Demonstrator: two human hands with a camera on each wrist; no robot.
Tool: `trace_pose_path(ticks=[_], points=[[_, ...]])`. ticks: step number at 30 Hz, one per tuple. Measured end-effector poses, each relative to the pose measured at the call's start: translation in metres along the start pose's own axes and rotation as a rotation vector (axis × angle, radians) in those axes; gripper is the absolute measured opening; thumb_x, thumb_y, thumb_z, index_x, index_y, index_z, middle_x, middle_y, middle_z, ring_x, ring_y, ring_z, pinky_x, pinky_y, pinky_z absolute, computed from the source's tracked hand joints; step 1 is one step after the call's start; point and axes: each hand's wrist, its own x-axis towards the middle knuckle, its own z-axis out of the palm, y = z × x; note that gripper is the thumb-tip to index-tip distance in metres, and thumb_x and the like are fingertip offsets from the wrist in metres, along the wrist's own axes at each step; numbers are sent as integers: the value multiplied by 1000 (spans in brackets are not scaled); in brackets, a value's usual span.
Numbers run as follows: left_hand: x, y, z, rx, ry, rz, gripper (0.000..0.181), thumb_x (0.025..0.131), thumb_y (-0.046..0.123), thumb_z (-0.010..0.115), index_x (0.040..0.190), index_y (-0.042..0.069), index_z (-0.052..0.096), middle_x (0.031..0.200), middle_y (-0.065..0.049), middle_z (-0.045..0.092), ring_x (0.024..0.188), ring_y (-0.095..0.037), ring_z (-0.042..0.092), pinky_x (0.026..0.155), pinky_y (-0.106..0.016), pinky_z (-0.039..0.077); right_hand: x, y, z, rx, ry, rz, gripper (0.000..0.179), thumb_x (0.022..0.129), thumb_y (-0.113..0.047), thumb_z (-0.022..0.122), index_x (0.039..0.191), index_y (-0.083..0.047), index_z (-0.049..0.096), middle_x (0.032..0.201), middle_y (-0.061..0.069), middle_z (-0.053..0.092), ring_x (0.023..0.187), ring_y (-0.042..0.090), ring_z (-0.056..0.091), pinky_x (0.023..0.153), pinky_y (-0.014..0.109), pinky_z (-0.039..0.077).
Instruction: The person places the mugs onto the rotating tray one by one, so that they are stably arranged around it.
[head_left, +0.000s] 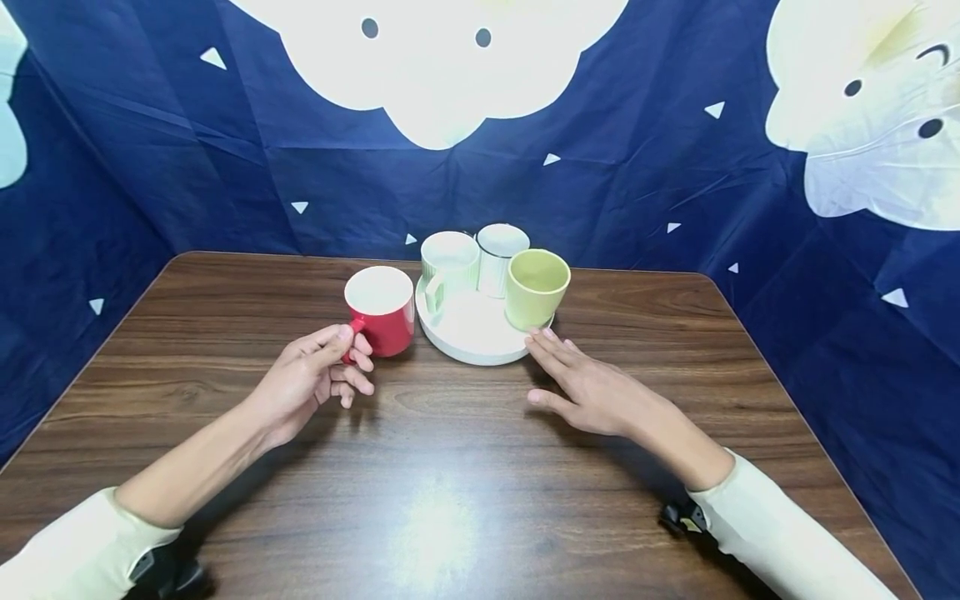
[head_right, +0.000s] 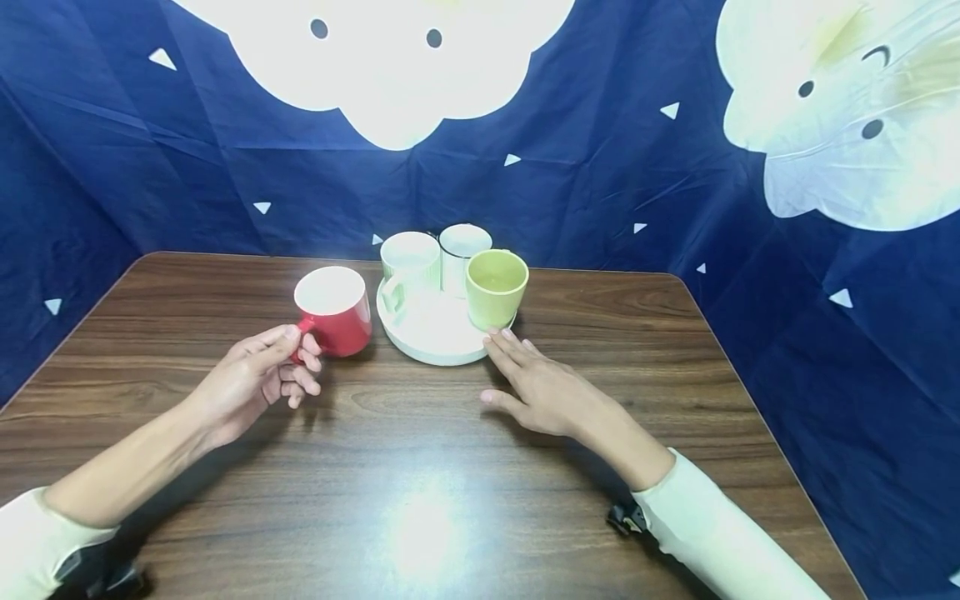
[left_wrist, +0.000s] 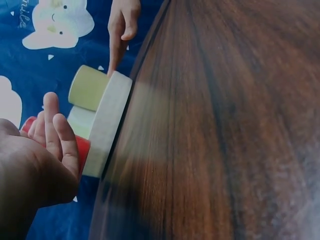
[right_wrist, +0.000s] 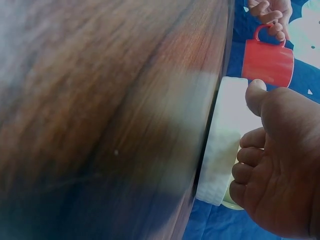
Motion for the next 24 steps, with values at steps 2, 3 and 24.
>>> trace_pose_path(ticks=[2,3,24], points=[[-1,0,1,1,-10,4,28,122,33,52,112,17,73,98,7,79,83,-11,83,62,-25,59,-1,0,0,1,3,0,82,117,-48,60,178,-3,28,188,19,21,176,38,22,142,60,27],[-1,0,2,1,-16,7,28,122,33,52,112,17,73,98,6,78,83,-11,83,62,-25,59,-2,1,0,2,4,0,82,117,-48,60,178,-3,28,188,19,21,176,38,22,142,60,27],[5,5,23,15,-116,47,27,122,29,51,117,11,71,99,5,76,81,-12,82,63,-24,58,-6,2,4,1,14,6,79,117,-44,60,178,-3,30,187,21,24,176,38,25,141,61,28]])
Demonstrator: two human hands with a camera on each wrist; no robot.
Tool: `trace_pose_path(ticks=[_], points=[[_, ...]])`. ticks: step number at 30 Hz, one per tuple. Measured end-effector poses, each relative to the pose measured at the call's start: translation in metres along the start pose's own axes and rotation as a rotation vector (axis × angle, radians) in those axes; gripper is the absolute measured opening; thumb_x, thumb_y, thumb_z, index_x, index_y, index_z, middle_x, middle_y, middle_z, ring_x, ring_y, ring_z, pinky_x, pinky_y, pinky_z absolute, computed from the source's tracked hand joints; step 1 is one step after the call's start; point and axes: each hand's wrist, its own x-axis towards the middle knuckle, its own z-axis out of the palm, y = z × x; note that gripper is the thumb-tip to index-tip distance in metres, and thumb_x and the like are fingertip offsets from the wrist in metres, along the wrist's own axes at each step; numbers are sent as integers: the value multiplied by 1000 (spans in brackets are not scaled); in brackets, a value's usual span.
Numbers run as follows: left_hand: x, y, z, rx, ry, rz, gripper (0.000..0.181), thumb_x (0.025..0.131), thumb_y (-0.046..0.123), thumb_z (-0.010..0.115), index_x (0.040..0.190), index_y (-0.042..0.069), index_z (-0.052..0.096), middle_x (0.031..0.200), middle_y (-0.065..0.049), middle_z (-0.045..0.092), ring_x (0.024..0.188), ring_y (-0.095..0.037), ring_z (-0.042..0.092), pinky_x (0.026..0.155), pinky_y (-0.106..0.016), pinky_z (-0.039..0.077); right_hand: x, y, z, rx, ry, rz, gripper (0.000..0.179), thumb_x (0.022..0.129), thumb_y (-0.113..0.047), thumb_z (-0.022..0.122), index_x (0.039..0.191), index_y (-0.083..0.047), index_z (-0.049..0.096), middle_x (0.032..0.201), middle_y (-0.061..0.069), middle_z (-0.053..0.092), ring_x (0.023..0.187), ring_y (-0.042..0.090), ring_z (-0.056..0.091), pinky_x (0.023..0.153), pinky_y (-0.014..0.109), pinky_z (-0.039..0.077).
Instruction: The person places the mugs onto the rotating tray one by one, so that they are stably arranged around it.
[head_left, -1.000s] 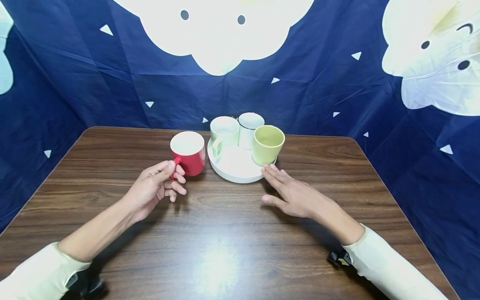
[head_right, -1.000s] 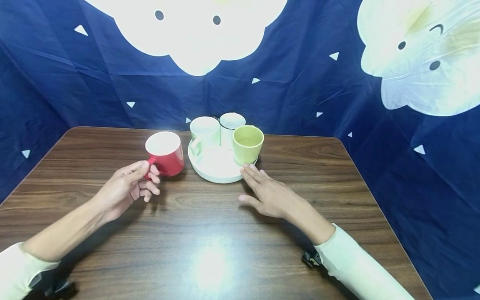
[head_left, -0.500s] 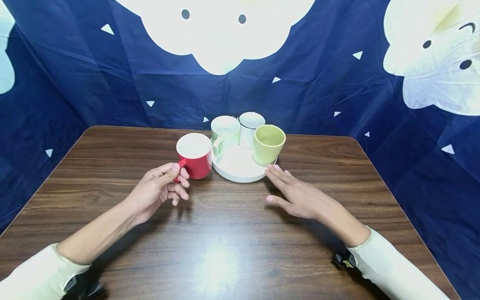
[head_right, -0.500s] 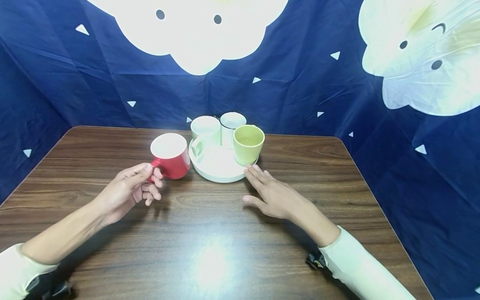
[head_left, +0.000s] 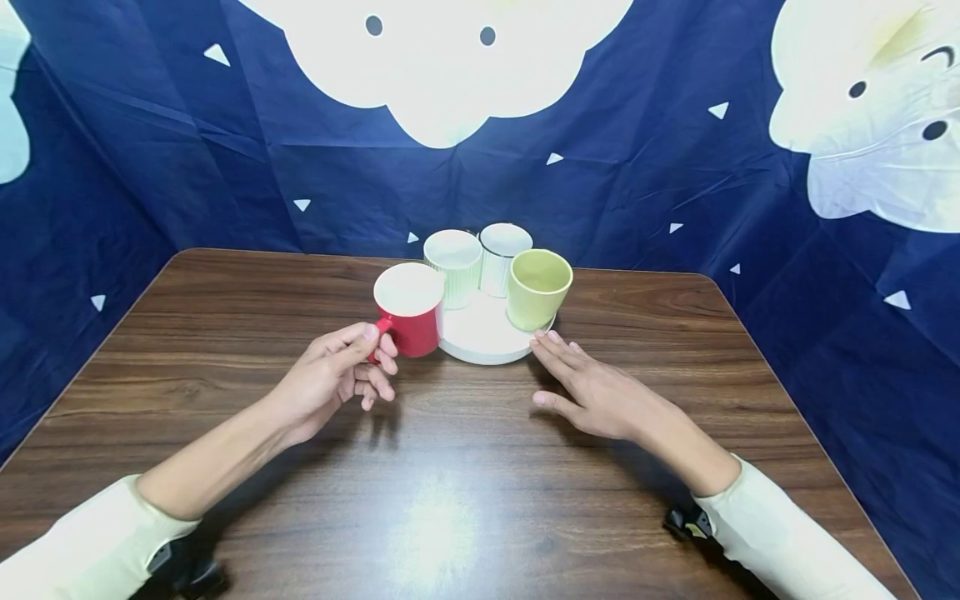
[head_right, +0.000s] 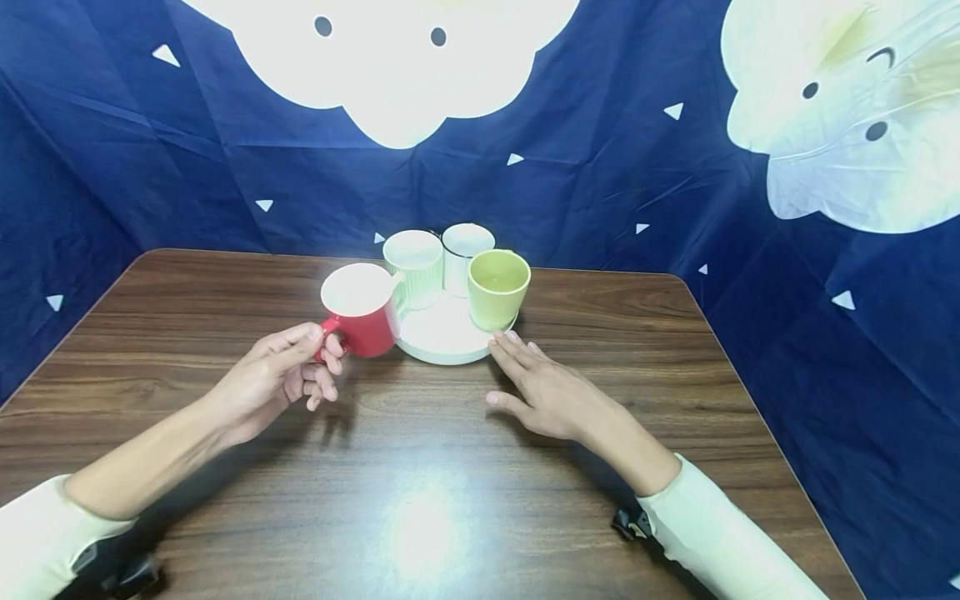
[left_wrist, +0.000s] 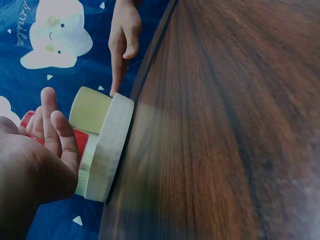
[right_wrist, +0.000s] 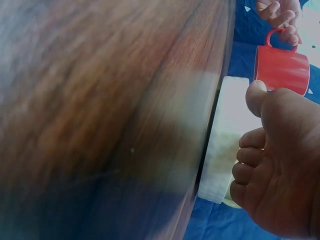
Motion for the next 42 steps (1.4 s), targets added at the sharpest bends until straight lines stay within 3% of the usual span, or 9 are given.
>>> trace_pose_path(ticks=[20,30,42], points=[[27,-1,16,-17,25,-41,27,123,31,49,115,14,69,98,4,75,77,-13,79,60,-23,55,-3,-9,1,-9,16,-42,80,116,-44,63,177,-3,31,187,21,27,175,38,26,140,61,30],[39,-4,24,-18,18,-48,29,123,29,46,117,12,68,100,2,74,74,-15,76,59,-23,54,-13,-9,4,-37,8,-13,77,116,-46,63,175,-4,38,185,20,32,172,42,33,139,61,33],[52,-14,27,-58,24,-61,28,123,28,46,115,13,69,100,1,73,69,-12,71,56,-22,52,-9,-7,9,-34,-6,34,77,117,-47,60,176,-3,35,185,19,32,172,43,32,139,62,32]])
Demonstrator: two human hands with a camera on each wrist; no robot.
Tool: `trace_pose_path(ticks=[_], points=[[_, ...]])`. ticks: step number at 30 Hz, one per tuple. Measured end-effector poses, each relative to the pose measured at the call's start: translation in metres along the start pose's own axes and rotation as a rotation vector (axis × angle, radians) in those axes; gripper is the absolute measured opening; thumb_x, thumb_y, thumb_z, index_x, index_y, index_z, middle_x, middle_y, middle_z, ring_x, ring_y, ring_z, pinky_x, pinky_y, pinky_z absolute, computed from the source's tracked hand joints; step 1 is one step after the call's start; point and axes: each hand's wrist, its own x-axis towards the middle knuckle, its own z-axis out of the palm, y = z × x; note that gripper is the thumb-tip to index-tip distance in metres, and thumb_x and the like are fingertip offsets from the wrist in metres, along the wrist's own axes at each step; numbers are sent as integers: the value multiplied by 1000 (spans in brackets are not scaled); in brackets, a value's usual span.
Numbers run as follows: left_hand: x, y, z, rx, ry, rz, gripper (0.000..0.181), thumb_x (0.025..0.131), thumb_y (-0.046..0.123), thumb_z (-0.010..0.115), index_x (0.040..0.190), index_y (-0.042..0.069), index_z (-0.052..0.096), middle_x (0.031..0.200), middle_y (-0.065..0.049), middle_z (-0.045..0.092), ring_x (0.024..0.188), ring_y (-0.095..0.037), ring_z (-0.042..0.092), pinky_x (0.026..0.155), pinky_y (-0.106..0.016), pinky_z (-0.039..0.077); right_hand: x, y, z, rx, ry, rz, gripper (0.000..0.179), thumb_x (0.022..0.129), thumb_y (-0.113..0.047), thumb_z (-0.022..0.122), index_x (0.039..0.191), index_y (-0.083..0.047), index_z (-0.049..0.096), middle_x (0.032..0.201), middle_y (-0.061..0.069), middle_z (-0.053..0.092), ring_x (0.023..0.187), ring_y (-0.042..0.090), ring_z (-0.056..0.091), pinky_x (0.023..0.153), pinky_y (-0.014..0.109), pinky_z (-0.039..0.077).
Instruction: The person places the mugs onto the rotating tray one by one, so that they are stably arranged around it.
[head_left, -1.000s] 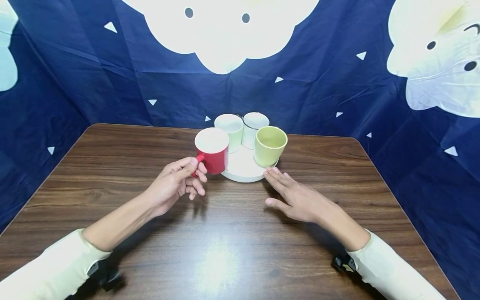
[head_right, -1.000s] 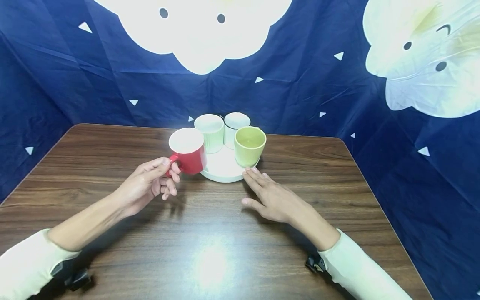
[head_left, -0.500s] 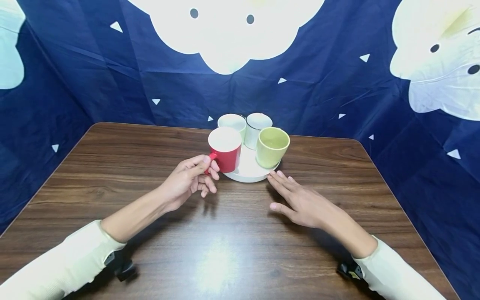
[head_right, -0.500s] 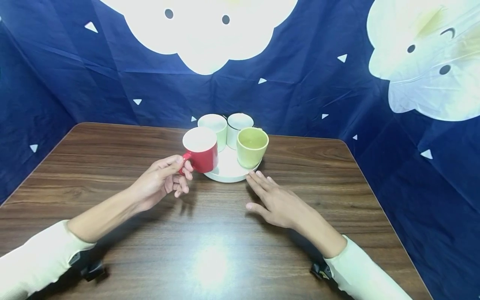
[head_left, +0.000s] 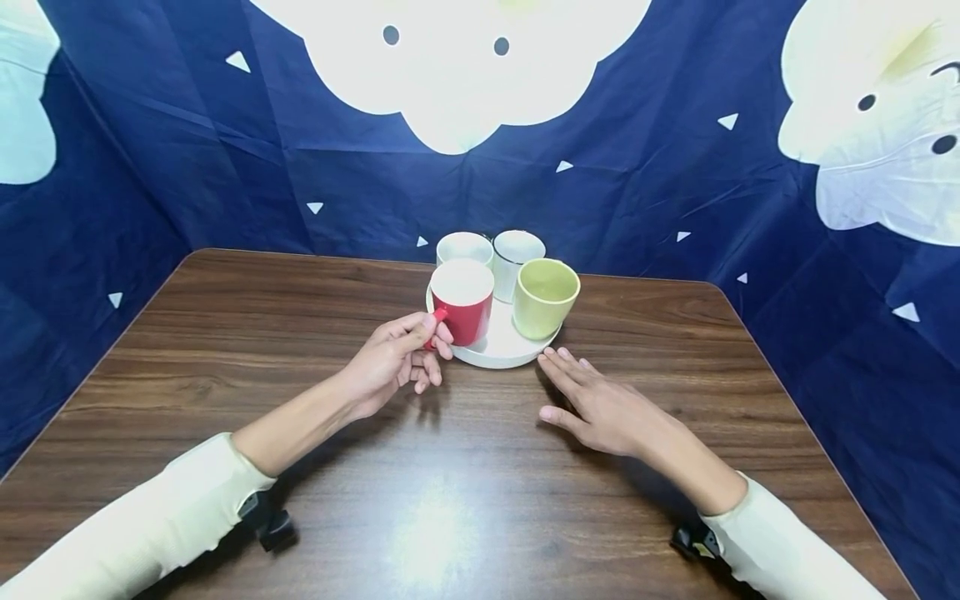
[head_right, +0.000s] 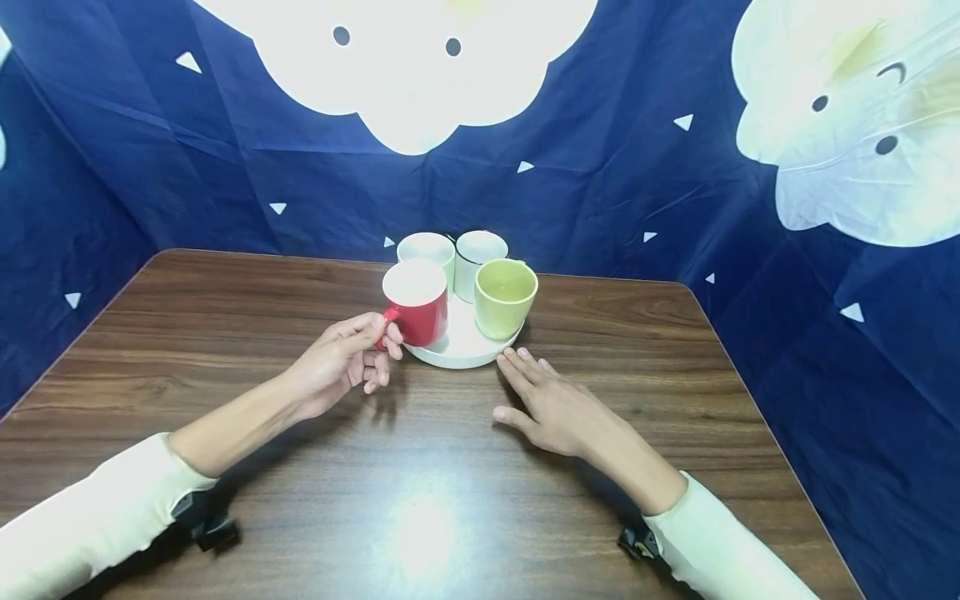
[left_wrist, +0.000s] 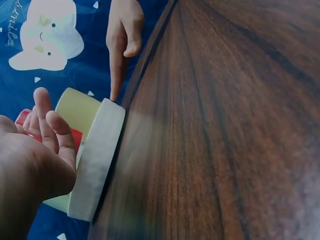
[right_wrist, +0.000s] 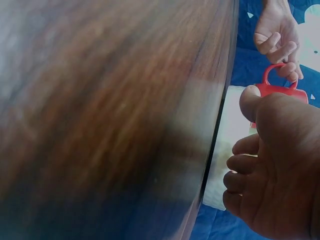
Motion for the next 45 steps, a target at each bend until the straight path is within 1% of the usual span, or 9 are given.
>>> trace_pose_path(ticks=[8,14,22,28,35,45], points=[[5,-1,5,-6,2,-24,28,123,30,47,121,11,68,103,0,72,63,-12,69,54,-22,51,1,-1,2,-9,-3,15,79,117,-48,59,178,-6,31,186,18,30,173,42,31,140,61,32],[10,-3,7,-6,1,-31,31,123,31,46,124,8,66,106,-2,71,63,-12,69,54,-22,51,1,-1,2,-14,9,13,80,117,-48,59,178,-6,30,186,18,32,172,41,33,139,61,33],[14,-5,8,6,4,-36,31,124,31,45,125,8,66,104,0,71,63,-12,69,54,-22,51,1,-3,-1,-11,35,5,80,117,-47,60,178,-5,30,186,20,28,172,42,33,139,61,33],[20,-7,8,33,8,-66,30,123,33,47,122,13,69,107,1,71,59,-11,66,53,-23,52,1,-5,-3,-15,58,-18,82,115,-46,63,177,-4,31,187,20,26,172,41,32,139,61,33],[26,-9,10,43,16,-83,31,123,33,47,126,10,68,107,0,72,55,-10,64,50,-23,51,4,-7,-3,-9,49,-33,82,115,-48,64,177,-5,32,187,18,26,175,35,28,140,59,32],[34,-8,11,29,16,-92,33,124,34,45,123,11,68,107,2,71,54,-9,63,49,-21,48,7,-8,-2,-17,39,-45,80,116,-46,62,177,-4,33,187,19,27,174,37,29,139,59,32]])
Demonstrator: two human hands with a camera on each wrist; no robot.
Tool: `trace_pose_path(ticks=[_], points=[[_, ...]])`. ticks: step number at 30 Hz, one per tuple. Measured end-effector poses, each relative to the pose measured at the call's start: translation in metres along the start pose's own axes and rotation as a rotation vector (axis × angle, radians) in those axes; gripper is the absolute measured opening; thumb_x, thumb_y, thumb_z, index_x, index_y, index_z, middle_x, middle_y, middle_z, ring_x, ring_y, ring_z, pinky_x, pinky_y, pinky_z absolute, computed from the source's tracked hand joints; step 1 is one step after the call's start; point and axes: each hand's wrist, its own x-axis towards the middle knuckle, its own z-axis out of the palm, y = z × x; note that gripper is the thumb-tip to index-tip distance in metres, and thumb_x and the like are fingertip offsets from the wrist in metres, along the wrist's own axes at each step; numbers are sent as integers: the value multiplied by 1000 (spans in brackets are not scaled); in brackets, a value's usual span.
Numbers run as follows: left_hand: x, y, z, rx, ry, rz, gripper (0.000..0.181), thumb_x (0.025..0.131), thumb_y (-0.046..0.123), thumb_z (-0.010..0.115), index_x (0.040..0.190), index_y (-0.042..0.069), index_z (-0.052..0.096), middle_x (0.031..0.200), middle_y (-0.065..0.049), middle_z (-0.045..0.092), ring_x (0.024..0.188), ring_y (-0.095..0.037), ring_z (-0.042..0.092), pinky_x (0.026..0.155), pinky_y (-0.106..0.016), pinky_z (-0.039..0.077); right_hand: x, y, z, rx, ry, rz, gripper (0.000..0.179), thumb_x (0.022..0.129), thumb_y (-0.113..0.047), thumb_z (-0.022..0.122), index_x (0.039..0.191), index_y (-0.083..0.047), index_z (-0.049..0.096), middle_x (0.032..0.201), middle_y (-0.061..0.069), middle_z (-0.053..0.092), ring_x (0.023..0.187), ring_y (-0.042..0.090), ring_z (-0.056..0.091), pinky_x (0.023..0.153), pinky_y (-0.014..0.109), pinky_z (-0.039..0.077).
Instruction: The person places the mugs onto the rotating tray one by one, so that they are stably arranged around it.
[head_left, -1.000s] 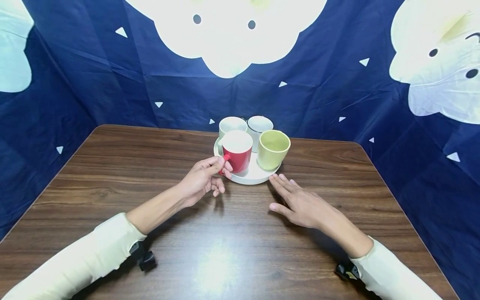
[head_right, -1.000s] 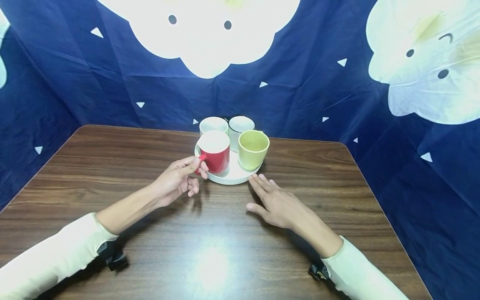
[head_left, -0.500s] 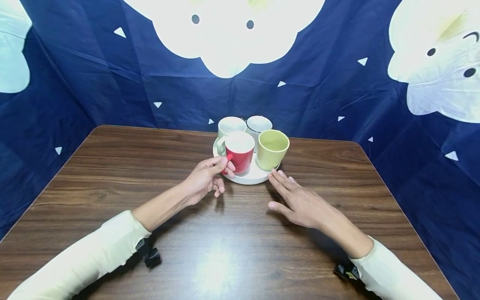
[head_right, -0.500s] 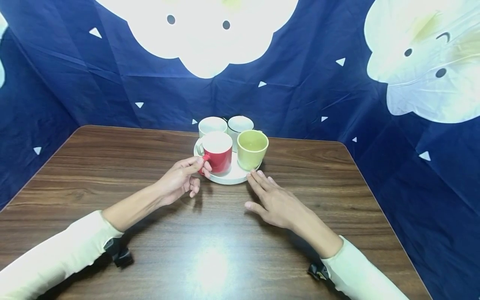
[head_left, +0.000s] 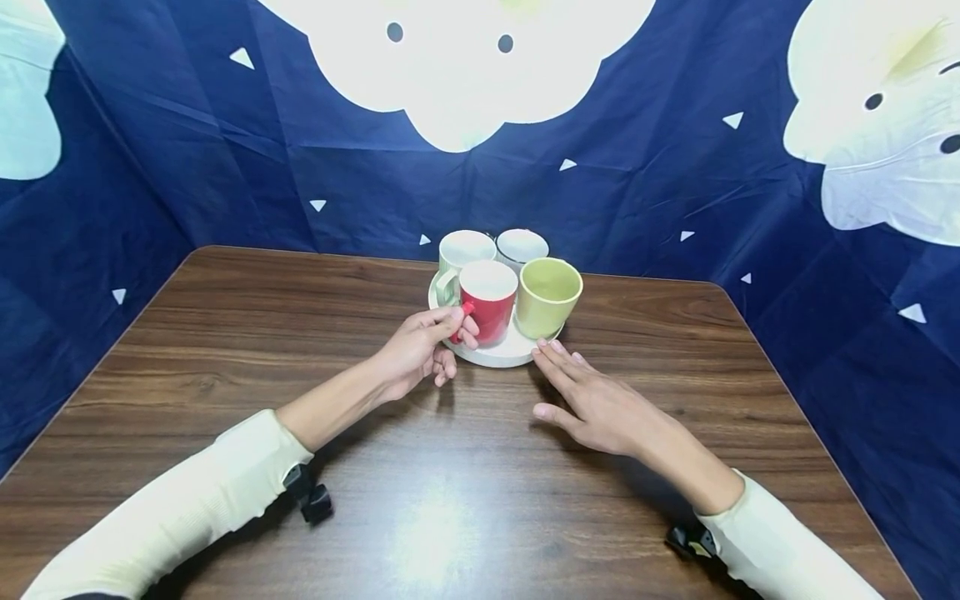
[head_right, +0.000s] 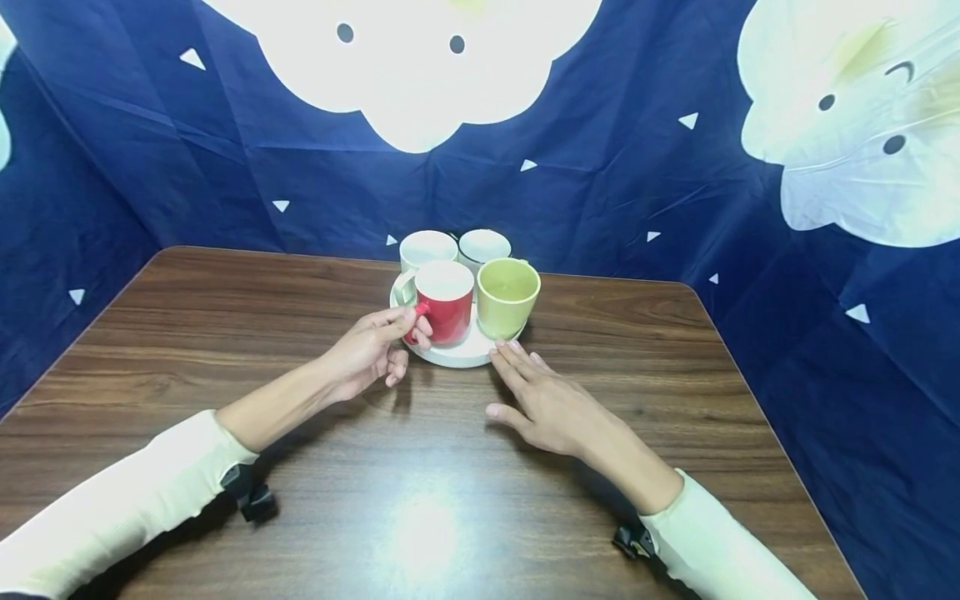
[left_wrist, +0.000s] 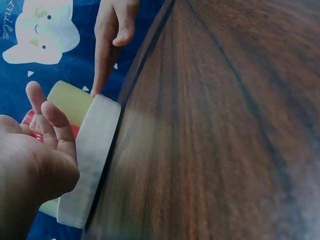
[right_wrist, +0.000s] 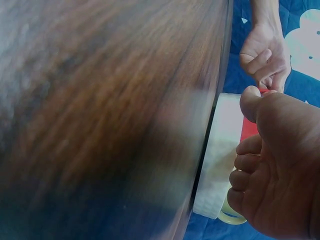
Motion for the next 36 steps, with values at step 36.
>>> trace_pose_path(ticks=[36], points=[[-20,16,-3,462,448,166,24,100,22,90,120,14,79,108,-8,74,47,-12,65,48,-23,54,3,-4,-1,13,-17,0,79,116,-44,62,177,-3,32,186,20,27,174,39,29,139,60,33]])
